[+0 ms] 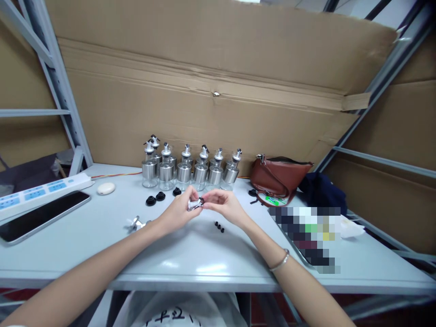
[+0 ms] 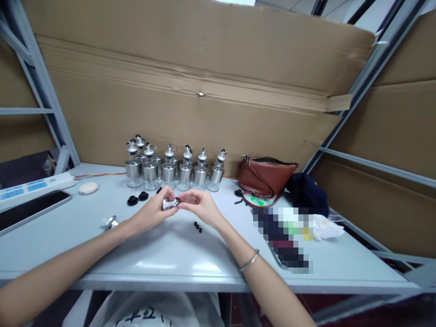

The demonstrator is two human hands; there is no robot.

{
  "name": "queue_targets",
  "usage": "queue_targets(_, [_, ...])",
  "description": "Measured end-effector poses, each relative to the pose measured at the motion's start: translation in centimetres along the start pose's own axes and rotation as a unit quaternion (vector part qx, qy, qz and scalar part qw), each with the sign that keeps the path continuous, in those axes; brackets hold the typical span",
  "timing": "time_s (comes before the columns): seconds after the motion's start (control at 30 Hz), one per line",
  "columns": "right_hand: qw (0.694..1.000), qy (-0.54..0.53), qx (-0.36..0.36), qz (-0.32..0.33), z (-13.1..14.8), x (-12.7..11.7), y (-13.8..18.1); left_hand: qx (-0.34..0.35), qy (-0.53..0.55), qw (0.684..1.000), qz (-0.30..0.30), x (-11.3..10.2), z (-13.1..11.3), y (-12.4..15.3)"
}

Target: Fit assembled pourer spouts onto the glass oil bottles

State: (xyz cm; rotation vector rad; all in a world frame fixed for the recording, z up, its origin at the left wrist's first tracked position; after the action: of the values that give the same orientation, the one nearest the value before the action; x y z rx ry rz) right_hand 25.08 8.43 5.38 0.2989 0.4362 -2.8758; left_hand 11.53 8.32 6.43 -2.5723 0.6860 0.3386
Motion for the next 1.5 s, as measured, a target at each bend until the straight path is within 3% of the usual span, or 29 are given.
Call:
queue_targets(0.33, [0.999, 0.034, -0.033, -0.013, 0.6, -0.5, 0.3, 0.01, 0.014, 1.0, 0.01, -0.1, 0.3, -0.1])
queue_targets(0.63, [0.999, 0.022, -0.021, -0.023, 0.3, -0.4, 0.4, 0.034, -0.005, 0.999, -0.01, 0.1, -0.2, 0.1])
queue_targets(0.8, [1.0, 0.017, -0.011, 0.008, 0.3, 0.0, 0.4, 0.008, 0.023, 1.0, -0.019, 0.0, -0.1, 0.2])
queue_targets(1.13, [1.0, 0.01, -0.012, 0.0, 0.6, 0.1, 0.4, -0.016, 0.057, 0.998, -0.015, -0.1, 0.1, 0.1])
queue_targets(1.5, [0.999, 0.019, -0.044, -0.001, 0.5, 0.2, 0.4, 0.036, 0.031, 0.998, 0.032, 0.7, 0.1, 0.5])
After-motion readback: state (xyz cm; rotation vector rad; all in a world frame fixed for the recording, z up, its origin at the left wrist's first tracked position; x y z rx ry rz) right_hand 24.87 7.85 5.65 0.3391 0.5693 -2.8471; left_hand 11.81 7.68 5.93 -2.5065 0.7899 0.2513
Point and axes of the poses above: each hand's wrist, its own y-axis away from the middle knuckle, its own x-axis out of the palm, z = x × y, the point moved 6 cm from there along -y, towards the middle knuckle, and after that the axes turned 14 degrees about y, right-handed, at the moved point
